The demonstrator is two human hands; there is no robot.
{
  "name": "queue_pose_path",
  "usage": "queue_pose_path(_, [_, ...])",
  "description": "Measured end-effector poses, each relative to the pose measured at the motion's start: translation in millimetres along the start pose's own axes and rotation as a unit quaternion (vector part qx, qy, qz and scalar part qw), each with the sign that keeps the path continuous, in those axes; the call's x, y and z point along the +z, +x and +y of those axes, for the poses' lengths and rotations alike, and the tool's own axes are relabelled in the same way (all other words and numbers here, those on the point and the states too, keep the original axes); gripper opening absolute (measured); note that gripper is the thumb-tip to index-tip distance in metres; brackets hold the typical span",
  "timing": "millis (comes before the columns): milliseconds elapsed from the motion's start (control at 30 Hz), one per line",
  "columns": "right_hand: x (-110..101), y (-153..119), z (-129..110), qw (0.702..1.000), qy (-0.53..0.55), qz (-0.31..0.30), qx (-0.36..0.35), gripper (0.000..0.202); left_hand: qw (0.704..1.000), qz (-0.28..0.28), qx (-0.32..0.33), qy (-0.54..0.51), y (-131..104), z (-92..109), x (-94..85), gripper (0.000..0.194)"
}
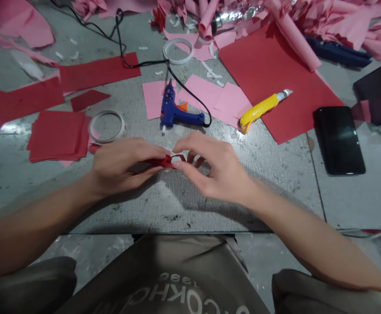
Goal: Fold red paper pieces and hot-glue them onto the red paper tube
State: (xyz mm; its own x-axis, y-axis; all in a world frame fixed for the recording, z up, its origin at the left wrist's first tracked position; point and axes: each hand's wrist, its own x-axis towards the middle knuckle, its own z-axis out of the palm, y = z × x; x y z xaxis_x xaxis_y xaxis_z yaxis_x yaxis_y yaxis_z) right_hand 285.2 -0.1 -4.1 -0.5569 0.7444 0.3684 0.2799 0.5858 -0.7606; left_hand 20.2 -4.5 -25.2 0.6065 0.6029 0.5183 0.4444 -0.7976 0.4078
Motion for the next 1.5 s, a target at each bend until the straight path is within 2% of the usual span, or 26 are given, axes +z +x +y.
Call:
queue_pose_path(133, [3, 2, -1, 0.998, 0.02, -0.019, 0.051, 0.008, 1.0, -0.011, 0.016, 0.014, 0, -2, 1.7, 0.019])
queue_pose_path(400, [4, 6, 2, 0.986, 0.075, -0.017, 0.145, 0.007, 0.999, -0.026, 0.03, 0.031, 1, -4, 4.7, 0.013])
queue_pose_path(467, [0, 7, 5, 0.985, 0.064, 0.001, 0.158, 0.008, 0.998, -0.039, 0.019, 0.055, 1, -5, 4.7, 0.011])
queue_pose_path(567, [-8, 10, 9, 0.982, 0.057, 0.06, 0.171, 0.008, 0.994, -0.056, -0.017, 0.087, 1, -8, 4.0, 0.012])
queue_pose_path(667, [-10, 11, 15, 0.969, 0.123, 0.105, 0.184, 0.01, 0.996, -0.035, -0.031, 0.08, 3, -8, 3.6, 0.023])
queue_pose_path(733, [-6, 10, 18, 0.955, 0.2, 0.106, 0.193, 0.014, 0.998, -0.002, -0.042, 0.054, 3, -4, 3.9, 0.028])
queue_pose_path(833, [5, 7, 19, 0.929, 0.298, 0.07, 0.209, 0.019, 0.993, 0.049, -0.095, -0.047, 5, 7, 5.7, 0.023])
queue_pose_path(933, [18, 4, 13, 0.912, 0.348, 0.015, 0.218, 0.024, 0.966, 0.084, -0.173, -0.172, 7, 18, 7.9, 0.014])
queue_pose_path(1000, [23, 3, 8, 0.916, 0.34, -0.002, 0.214, 0.024, 0.945, 0.093, -0.215, -0.228, 8, 23, 8.4, 0.01])
queue_pose_path(1067, [24, 2, 4, 0.94, 0.286, -0.007, 0.184, 0.019, 0.931, 0.092, -0.238, -0.262, 8, 26, 8.0, 0.007])
queue_pose_path(1133, [22, 3, 0, 0.97, 0.207, -0.011, 0.125, 0.014, 0.919, 0.099, -0.255, -0.283, 8, 26, 7.1, 0.008])
queue_pose_path(1200, [18, 5, -1, 0.991, 0.122, 0.007, 0.059, 0.013, 0.898, 0.139, -0.286, -0.303, 7, 23, 5.8, 0.012])
queue_pose_path(1300, [12, 16, 2, 0.998, -0.049, 0.046, -0.002, 0.015, 0.837, 0.227, -0.337, -0.366, 7, 15, 3.3, 0.019])
queue_pose_path(1367, [11, 30, 8, 0.982, -0.19, 0.016, -0.009, 0.032, 0.804, 0.256, -0.346, -0.411, 8, 8, 1.2, 0.022])
queue_pose_path(1400, [12, 39, 12, 0.966, -0.258, -0.023, 0.002, 0.042, 0.796, 0.26, -0.343, -0.426, 8, 5, 0.1, 0.023])
queue_pose_path(1467, [16, 59, 19, 0.918, -0.38, -0.102, 0.046, 0.058, 0.795, 0.26, -0.335, -0.434, 9, 0, -1.8, 0.022])
queue_pose_path(1500, [18, 69, 23, 0.894, -0.42, -0.136, 0.072, 0.06, 0.798, 0.257, -0.333, -0.432, 10, -1, -2.5, 0.021])
